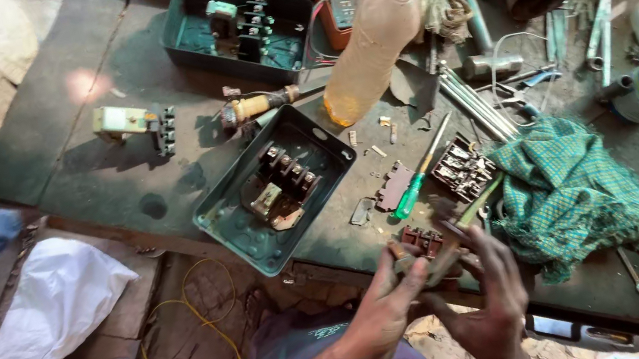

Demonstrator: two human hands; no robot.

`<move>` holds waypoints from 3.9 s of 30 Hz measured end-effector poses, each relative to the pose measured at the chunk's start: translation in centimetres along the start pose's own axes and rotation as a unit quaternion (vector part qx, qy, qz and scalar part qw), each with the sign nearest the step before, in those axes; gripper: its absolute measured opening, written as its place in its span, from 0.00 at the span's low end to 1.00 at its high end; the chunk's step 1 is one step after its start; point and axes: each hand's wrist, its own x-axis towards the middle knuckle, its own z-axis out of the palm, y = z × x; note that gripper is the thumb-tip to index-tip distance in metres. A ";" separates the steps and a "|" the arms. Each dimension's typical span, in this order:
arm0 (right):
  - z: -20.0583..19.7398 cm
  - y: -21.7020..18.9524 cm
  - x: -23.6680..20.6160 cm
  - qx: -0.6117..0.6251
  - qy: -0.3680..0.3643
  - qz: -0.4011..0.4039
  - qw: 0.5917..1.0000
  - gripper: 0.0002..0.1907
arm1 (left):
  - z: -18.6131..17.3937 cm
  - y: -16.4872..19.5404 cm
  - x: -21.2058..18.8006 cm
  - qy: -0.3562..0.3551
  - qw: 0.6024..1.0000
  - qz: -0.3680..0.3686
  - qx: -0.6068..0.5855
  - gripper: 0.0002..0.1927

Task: The person assembles and adjusts small electrical components, likely contactors, on a cluttered workbench. They use a screwdriver to tighten screws on the components and wipe them with a cloth. The person handles multiple components, placing them into a metal tray and arranging them on the table.

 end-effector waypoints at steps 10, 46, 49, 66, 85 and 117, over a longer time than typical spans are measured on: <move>2.3 0.1 0.1 0.197 -0.035 0.059 0.978 0.49 | -1.8 3.0 -1.4 0.061 0.998 -0.011 -0.002 0.19; 15.7 7.4 14.9 -0.026 -0.159 0.083 0.983 0.11 | -9.6 8.5 -3.6 0.005 0.984 0.161 -0.073 0.20; 13.8 8.8 15.7 0.125 -0.126 0.189 0.966 0.13 | -9.4 8.6 -3.5 0.012 0.985 0.156 -0.068 0.20; 10.5 13.0 18.7 -0.188 -0.257 0.221 0.922 0.12 | -6.4 8.3 -3.0 0.047 0.990 0.125 -0.055 0.20; 2.7 0.2 14.2 0.004 -0.048 0.114 0.992 0.13 | -6.5 9.9 -2.8 0.015 0.990 0.133 -0.049 0.20; 2.9 0.2 -3.0 0.499 -0.083 0.228 0.832 0.36 | 1.2 11.5 -6.2 0.072 0.840 0.229 0.487 0.25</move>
